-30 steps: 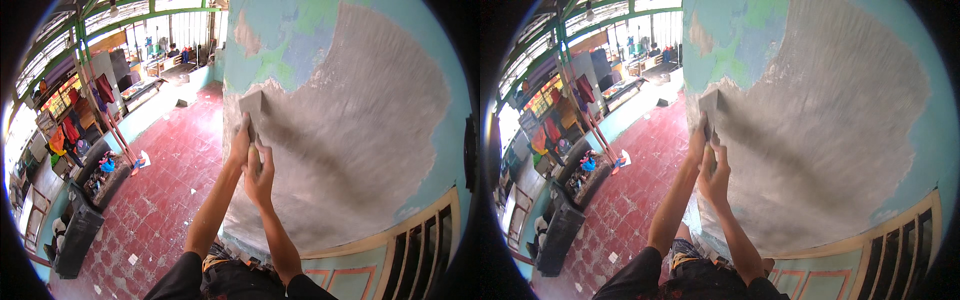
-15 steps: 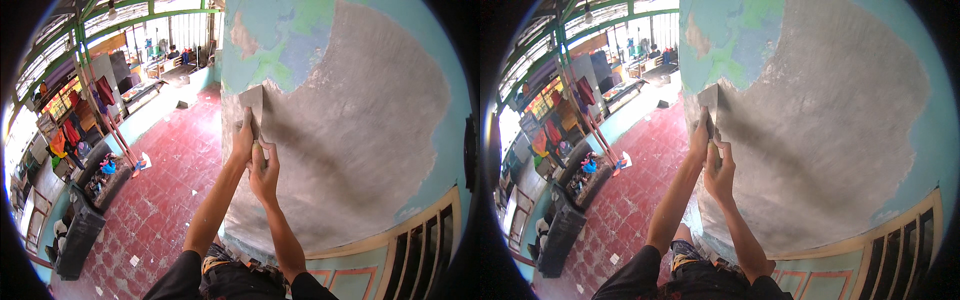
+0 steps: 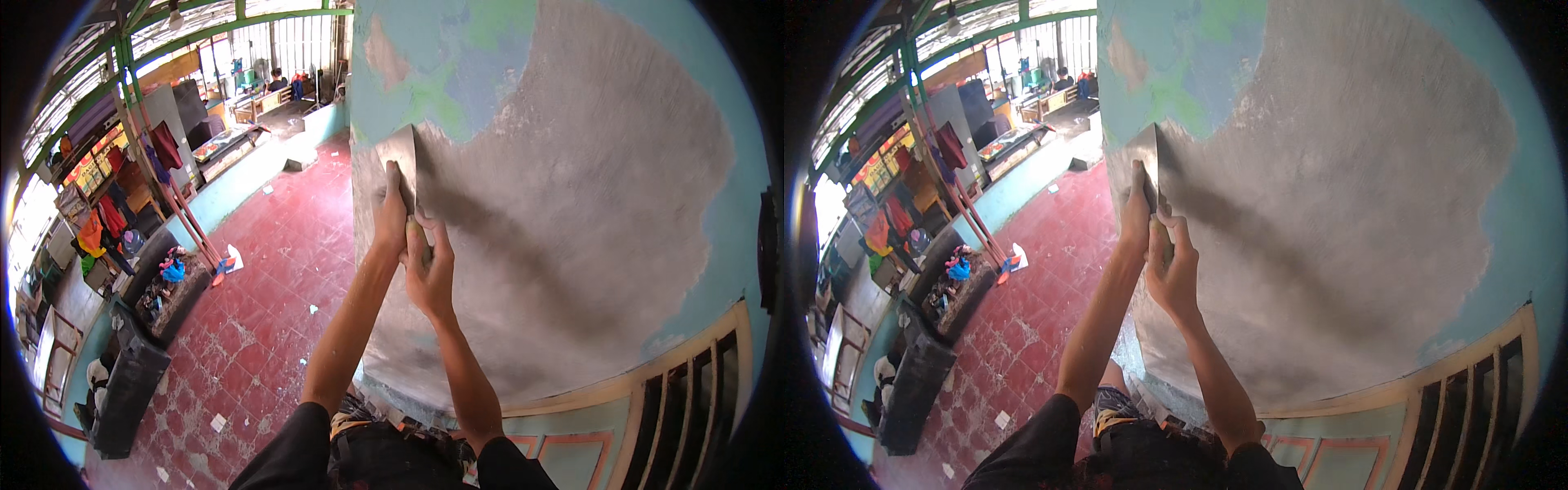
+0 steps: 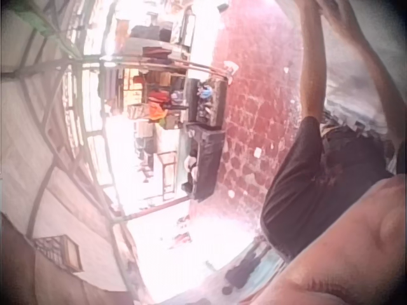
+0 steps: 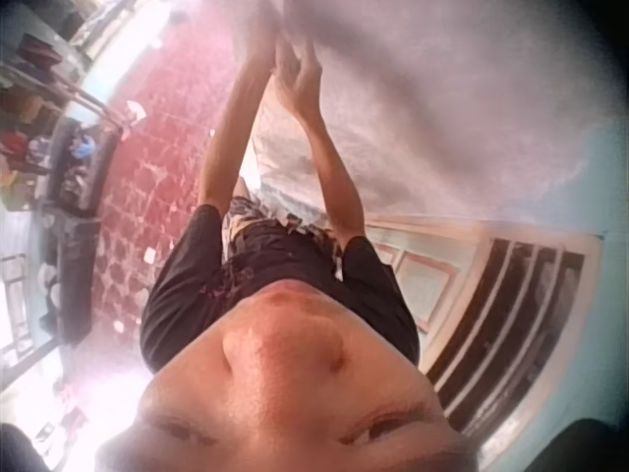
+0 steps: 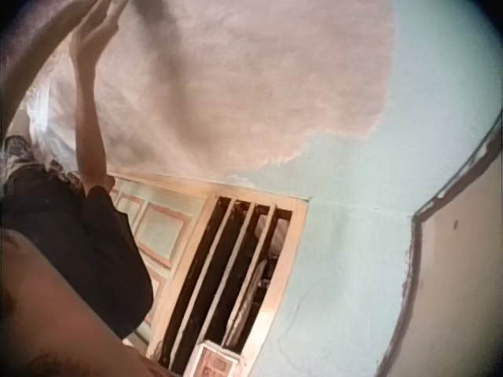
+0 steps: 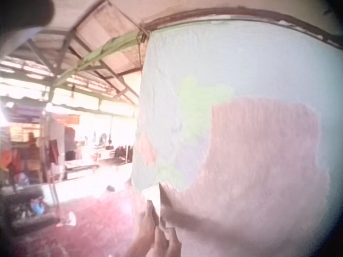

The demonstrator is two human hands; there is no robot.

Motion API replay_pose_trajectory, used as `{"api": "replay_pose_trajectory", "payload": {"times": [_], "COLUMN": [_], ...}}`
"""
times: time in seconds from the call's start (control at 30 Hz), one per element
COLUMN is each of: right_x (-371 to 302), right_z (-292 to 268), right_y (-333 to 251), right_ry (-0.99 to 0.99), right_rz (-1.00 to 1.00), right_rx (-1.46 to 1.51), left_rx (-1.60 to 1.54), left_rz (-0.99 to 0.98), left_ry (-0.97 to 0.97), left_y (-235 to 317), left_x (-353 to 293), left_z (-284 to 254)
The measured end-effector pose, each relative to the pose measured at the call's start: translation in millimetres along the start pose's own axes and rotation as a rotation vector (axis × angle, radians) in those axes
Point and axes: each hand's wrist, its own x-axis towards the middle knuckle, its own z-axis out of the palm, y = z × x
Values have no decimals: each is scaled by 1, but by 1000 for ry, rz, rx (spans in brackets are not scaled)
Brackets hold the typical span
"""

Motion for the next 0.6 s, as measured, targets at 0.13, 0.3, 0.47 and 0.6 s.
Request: {"api": "replay_pose_trajectory", "payload": {"times": [0.13, 0.3, 0.47, 0.6], "right_x": [-21, -65, -123, -175], "right_z": [-15, -33, -58, -82], "right_y": [0, 13, 38, 49], "right_ry": [-17, 81, 133, 143], "right_rz": [130, 293, 489, 604], "right_rx": [81, 212, 259, 178], "left_rx": [-28, -46, 168, 165], "left_rz": [-21, -112, -181, -450], "left_ry": [-20, -111, -154, -326], "left_y": [-17, -47, -105, -168], "left_x": [-16, -52, -84, -114], "left_z": [1, 4, -12, -45]}}
